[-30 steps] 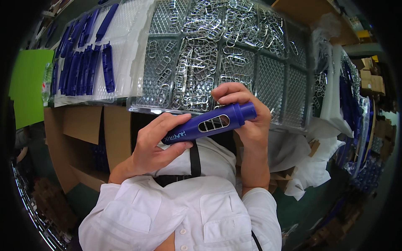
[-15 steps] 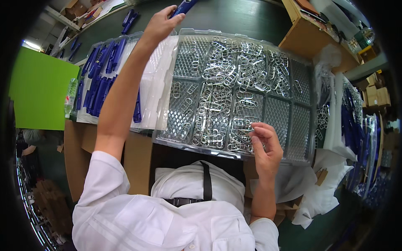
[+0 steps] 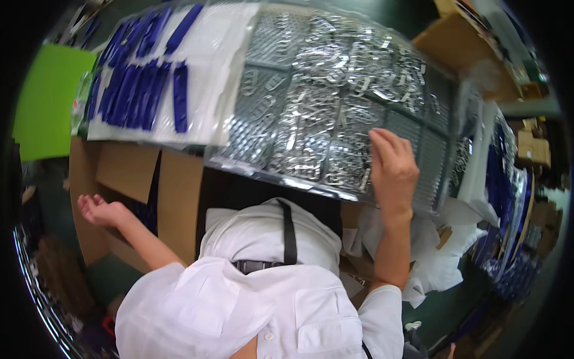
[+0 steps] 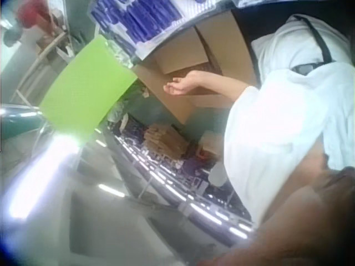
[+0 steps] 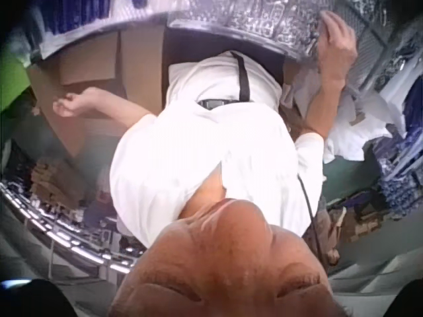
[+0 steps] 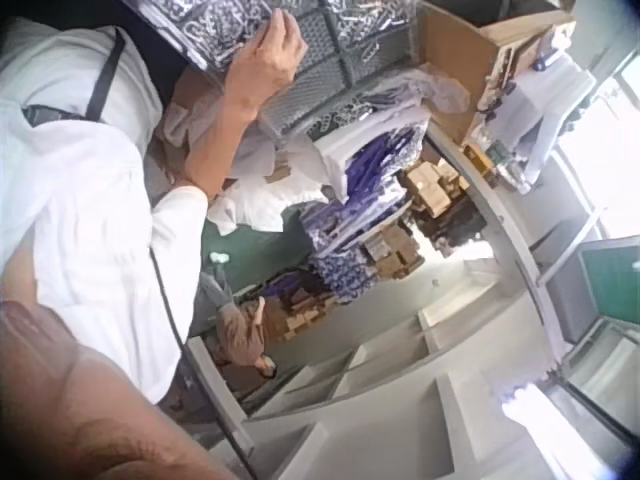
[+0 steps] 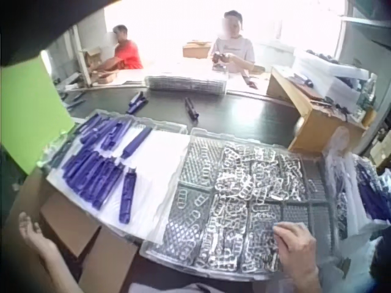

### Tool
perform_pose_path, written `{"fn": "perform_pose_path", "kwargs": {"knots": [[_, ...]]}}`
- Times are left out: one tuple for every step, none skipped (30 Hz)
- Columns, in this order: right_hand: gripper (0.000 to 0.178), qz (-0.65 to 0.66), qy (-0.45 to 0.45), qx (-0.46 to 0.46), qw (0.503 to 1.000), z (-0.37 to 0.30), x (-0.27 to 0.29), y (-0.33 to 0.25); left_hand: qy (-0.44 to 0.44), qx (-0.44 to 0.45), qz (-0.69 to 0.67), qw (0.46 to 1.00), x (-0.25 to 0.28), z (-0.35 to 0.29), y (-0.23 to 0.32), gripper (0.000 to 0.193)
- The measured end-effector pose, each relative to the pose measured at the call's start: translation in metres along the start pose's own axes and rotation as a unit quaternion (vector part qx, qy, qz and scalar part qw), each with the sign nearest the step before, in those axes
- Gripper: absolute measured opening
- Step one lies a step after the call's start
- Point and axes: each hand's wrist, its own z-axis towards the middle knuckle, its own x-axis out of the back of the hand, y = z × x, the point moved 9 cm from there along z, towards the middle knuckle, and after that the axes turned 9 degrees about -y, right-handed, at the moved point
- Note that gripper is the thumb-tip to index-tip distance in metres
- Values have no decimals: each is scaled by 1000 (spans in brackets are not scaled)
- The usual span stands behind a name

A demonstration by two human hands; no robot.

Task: Assembling electronic components by inserting small metal pieces into blue plastic housings and placing them into a box.

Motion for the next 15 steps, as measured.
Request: {"fn": "perform_pose_path", "kwargs": {"knots": [[25,-36,-29,3,999,4,-3,0,13,48,8,999,47,10,-42,21],[26,-62,-54,12,997,9,-10,0,5,67,99,993,80,17,-78,21],[28,-50,-66,9,997,11,-12,0,2,121,114,986,114,26,-120,22],[31,-88,-98,10,991,9,-10,5,-14,150,159,976,121,10,-154,25],[33,-87,-114,35,989,10,-15,11,6,204,147,968,148,6,-191,26],[32,-92,-132,45,986,15,-16,14,42,297,131,945,180,-7,-227,32],[30,-69,-160,50,983,20,-26,26,67,360,122,923,216,-17,-245,40],[27,-22,-177,30,983,24,-45,42,99,327,129,931,263,2,-240,43],[25,-1,-178,15,984,20,-50,55,114,315,128,933,284,6,-249,46],[24,-4,-179,-6,984,14,-43,63,120,326,127,929,286,-12,-254,46],[24,-22,-181,-9,983,0,-30,68,151,302,159,928,282,-31,-244,50],[22,34,-140,-38,989,-7,-16,75,188,262,193,926,288,-33,-224,54],[20,109,-103,-57,987,-5,-16,82,218,205,201,933,326,-17,-205,55],[20,120,-109,-45,986,-5,-22,82,192,197,234,932,362,1,-187,52],[19,141,-95,-84,982,-10,-21,92,157,199,262,931,380,11,-178,49]]}}
